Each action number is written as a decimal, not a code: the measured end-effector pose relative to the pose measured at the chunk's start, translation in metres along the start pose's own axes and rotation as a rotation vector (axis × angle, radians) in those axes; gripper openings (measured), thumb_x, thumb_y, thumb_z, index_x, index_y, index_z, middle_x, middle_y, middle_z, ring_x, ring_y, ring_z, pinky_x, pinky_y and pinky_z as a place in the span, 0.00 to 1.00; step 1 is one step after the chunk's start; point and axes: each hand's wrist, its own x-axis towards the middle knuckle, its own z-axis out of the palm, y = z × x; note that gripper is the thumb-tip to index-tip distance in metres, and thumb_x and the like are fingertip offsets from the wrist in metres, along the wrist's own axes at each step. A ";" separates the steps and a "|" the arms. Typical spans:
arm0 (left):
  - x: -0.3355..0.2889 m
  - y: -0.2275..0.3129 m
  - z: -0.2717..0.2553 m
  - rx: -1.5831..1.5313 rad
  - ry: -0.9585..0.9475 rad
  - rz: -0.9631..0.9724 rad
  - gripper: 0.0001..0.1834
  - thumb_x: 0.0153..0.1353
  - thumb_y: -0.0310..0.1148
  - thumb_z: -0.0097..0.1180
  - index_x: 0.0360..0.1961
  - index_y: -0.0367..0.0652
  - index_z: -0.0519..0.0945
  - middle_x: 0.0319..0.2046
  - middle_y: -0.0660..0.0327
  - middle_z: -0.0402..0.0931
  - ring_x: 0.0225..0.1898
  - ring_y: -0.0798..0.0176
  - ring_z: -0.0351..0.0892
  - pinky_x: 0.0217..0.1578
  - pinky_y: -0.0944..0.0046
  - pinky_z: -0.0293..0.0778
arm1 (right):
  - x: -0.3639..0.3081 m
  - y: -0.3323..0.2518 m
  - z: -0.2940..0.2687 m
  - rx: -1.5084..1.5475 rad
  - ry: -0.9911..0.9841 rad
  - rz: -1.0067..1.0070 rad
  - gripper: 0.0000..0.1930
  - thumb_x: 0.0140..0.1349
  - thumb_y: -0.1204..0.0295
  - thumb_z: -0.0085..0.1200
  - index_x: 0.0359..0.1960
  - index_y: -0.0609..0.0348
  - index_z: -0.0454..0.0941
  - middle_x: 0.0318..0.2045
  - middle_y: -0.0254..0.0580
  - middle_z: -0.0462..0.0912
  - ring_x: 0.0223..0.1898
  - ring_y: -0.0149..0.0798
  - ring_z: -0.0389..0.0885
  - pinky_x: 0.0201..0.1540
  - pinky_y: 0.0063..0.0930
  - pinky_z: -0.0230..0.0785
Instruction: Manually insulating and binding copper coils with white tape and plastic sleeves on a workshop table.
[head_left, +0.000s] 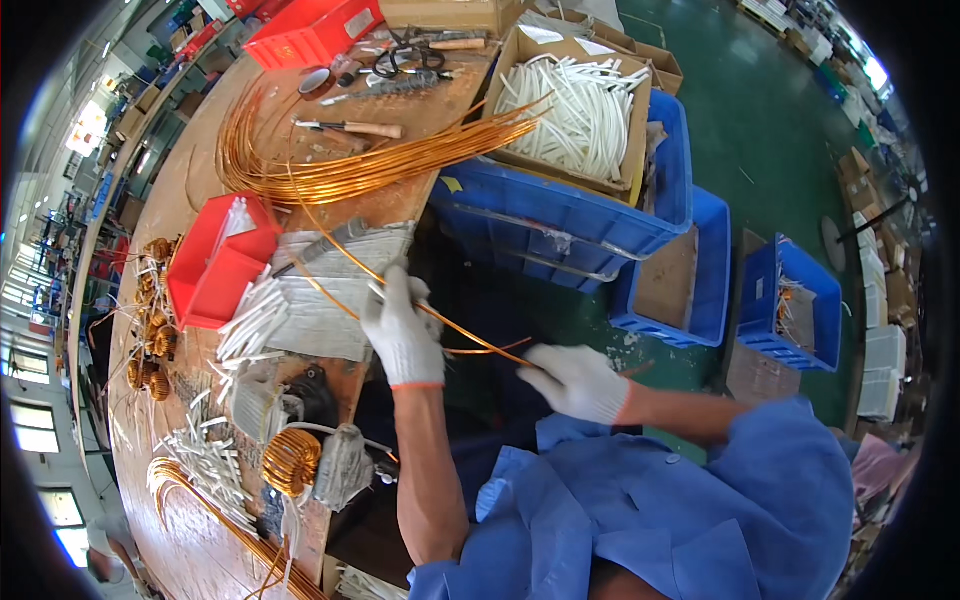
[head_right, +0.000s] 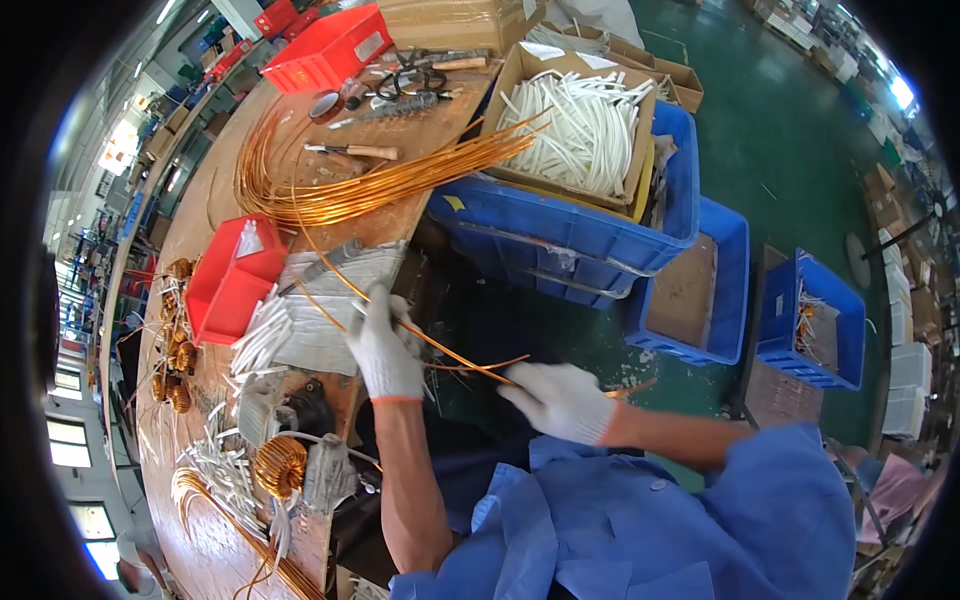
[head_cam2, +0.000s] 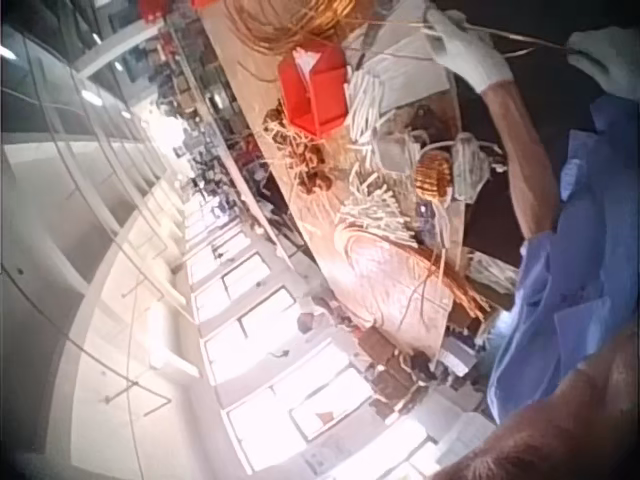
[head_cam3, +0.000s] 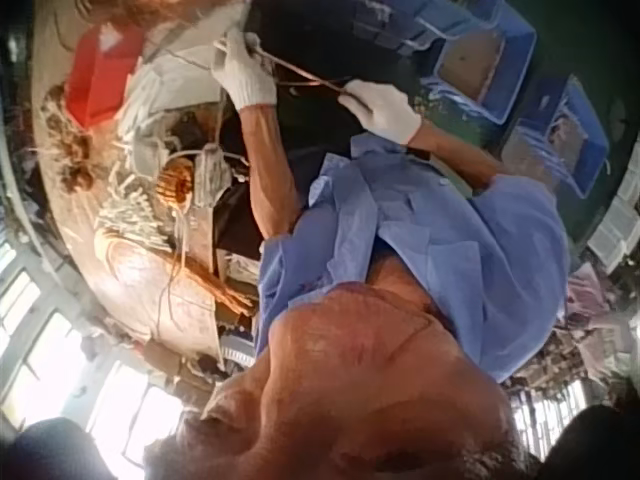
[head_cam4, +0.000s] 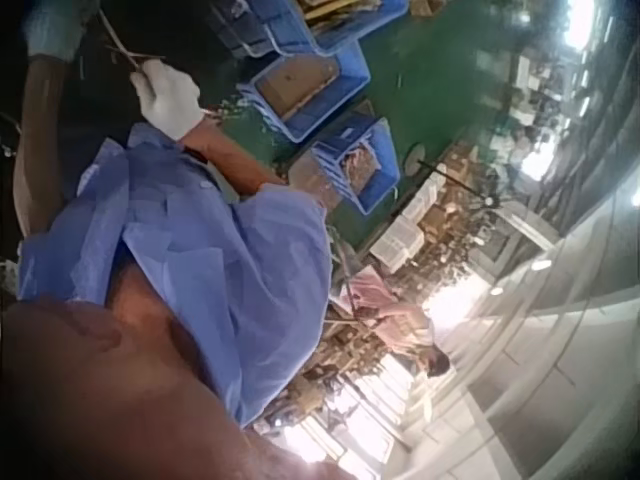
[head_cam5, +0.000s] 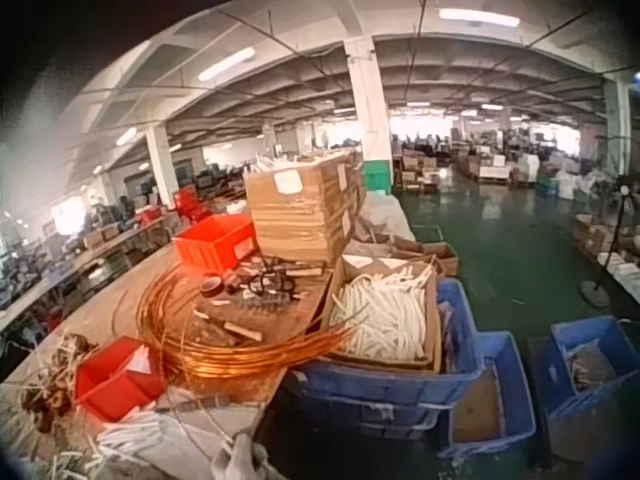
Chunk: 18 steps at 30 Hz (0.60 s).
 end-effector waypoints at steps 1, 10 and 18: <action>0.009 0.000 -0.002 -0.034 0.035 0.016 0.18 0.78 0.41 0.61 0.57 0.39 0.85 0.28 0.70 0.74 0.18 0.78 0.61 0.18 0.70 0.55 | -0.031 0.021 -0.004 0.059 0.001 0.014 0.11 0.75 0.62 0.62 0.46 0.57 0.85 0.35 0.51 0.88 0.37 0.59 0.89 0.40 0.54 0.82; -0.039 -0.029 0.011 0.080 -0.256 -0.145 0.15 0.83 0.44 0.58 0.49 0.42 0.82 0.29 0.67 0.79 0.16 0.79 0.62 0.17 0.72 0.55 | -0.147 0.081 -0.042 -0.018 -0.421 0.662 0.29 0.69 0.69 0.61 0.73 0.52 0.76 0.48 0.53 0.90 0.51 0.58 0.90 0.53 0.47 0.83; -0.138 0.016 -0.040 0.175 0.055 0.089 0.18 0.84 0.40 0.51 0.46 0.35 0.83 0.34 0.52 0.88 0.16 0.81 0.63 0.15 0.76 0.55 | -0.038 0.006 -0.026 0.632 -0.246 -0.107 0.13 0.74 0.69 0.66 0.56 0.57 0.85 0.40 0.48 0.89 0.38 0.53 0.91 0.42 0.43 0.82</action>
